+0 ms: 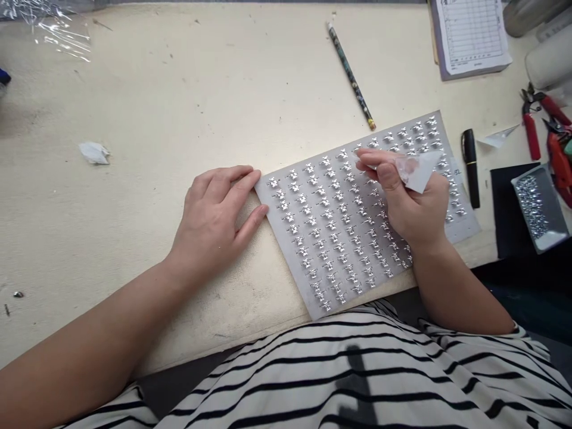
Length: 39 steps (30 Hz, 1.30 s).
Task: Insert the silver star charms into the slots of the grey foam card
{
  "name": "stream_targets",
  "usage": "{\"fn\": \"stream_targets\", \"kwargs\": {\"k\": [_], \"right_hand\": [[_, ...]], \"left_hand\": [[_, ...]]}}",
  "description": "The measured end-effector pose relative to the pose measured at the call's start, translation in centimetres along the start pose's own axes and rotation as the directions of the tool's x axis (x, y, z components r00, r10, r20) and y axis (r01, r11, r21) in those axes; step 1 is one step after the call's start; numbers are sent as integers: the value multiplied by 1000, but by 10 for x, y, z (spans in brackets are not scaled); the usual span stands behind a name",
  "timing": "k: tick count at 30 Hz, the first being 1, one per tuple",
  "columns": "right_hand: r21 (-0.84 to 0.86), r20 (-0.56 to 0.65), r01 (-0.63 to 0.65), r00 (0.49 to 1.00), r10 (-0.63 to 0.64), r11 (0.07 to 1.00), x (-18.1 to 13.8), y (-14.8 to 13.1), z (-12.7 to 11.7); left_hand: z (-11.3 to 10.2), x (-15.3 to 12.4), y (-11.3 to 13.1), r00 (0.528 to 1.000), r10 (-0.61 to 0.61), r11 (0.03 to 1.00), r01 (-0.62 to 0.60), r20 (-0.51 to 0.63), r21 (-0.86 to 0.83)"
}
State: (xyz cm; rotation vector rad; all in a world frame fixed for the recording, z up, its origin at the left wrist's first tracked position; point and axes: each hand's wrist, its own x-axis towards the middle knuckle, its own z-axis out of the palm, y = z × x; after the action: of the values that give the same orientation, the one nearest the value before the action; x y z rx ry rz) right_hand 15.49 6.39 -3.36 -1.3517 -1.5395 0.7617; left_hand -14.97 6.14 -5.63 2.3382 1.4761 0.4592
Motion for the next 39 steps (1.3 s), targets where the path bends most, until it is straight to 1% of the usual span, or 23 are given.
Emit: {"fn": "stream_targets", "kwargs": {"k": [2, 4, 11, 13, 19, 21, 24, 27, 30, 33, 36, 39], "right_hand": [[43, -16, 4, 1000, -3, 999, -1, 0, 1], [50, -15, -1, 1000, 2, 999, -2, 1, 1], [-68, 55, -23, 998, 27, 997, 1, -1, -1], [-74, 57, -28, 998, 33, 997, 2, 0, -1], [13, 8, -40, 999, 40, 999, -3, -1, -1], [39, -13, -26, 1000, 26, 999, -5, -6, -5], [65, -24, -4, 1000, 6, 998, -5, -17, -17], [92, -48, 23, 999, -19, 996, 4, -21, -33], [82, -98, 69, 993, -61, 994, 21, -9, -43], [51, -120, 53, 992, -47, 997, 35, 13, -43], [13, -135, 17, 991, -15, 1000, 36, 29, -39], [-14, -131, 10, 991, -12, 1000, 32, 33, -38]], "left_hand": [[0, 0, 0, 1000, 7, 1000, -7, -4, 0], [1, 1, 0, 1000, 18, 1000, -18, -21, 4], [4, 1, -1, 999, 31, 1000, -30, -40, 5], [3, 1, -1, 999, 31, 999, -32, -40, -4], [3, 1, -1, 999, 27, 1000, -28, -47, -6], [3, 1, -1, 999, 25, 1000, -25, -47, -4], [4, 1, 0, 998, 24, 1000, -25, -49, 0], [4, 0, -1, 998, 36, 999, -36, -51, 4], [4, 0, -2, 997, 51, 999, -51, -53, 10], [4, 1, -3, 997, 58, 998, -57, -56, 20], [3, 1, -3, 997, 56, 998, -55, -47, 32], [3, 2, -2, 997, 60, 997, -58, -51, 41]]}}
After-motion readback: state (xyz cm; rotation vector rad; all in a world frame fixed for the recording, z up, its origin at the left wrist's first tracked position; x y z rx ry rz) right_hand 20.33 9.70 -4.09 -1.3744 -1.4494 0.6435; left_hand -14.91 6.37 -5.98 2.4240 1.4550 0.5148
